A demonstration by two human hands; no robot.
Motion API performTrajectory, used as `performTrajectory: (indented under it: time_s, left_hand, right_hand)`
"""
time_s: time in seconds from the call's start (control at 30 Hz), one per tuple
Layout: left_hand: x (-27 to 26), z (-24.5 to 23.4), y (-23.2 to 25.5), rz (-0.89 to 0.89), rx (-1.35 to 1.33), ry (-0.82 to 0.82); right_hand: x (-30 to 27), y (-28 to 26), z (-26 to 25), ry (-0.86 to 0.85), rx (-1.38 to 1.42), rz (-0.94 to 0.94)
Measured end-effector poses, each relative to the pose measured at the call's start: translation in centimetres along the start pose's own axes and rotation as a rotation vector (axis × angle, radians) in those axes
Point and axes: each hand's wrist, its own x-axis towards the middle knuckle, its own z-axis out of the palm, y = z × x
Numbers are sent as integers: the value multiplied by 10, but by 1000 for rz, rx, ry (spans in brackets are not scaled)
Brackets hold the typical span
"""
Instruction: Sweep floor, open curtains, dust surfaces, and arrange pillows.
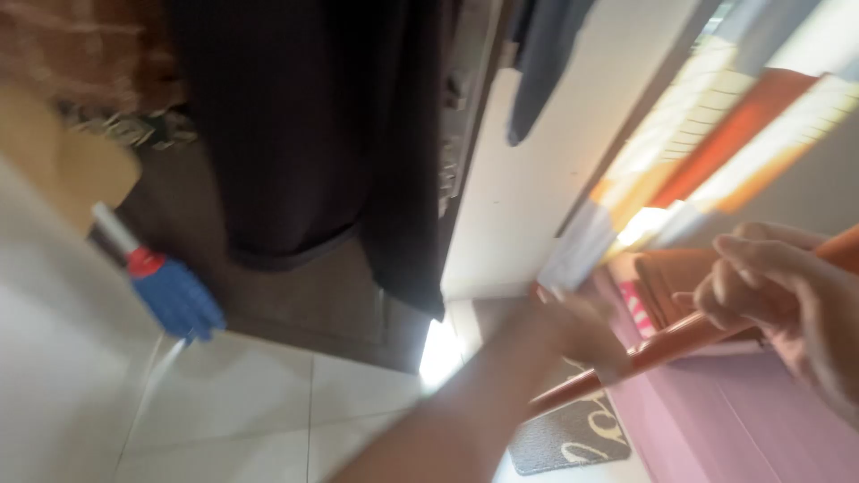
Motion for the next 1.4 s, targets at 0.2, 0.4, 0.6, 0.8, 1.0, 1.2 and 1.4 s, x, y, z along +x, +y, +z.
performTrajectory:
  time_s: [0.2,0.4,0.6,0.8,1.0,1.2,1.4]
  left_hand:
    - [-13,-130,-65,-328,375,787]
    - [24,-159,-166,-386,346,454]
    - [1,-150,-160,-210,565,778]
    - [27,-174,-179,-194,472,577]
    - [-1,-150,-177,-420,168,430]
    - [3,-184,-164,-238,850,547]
    - [11,-184,-210,148,768,958]
  right_hand:
    - [-14,-24,63,283,215,-35]
    - [36,-43,133,298,270,-23]
    - [38,-58,174,301,263,-48]
    - [15,-66,177,349,260,-18]
    - [2,-62,169,335,334,-16]
    - [-19,-66,162,340,314,-45]
    - [-22,-64,156,385,308,-11]
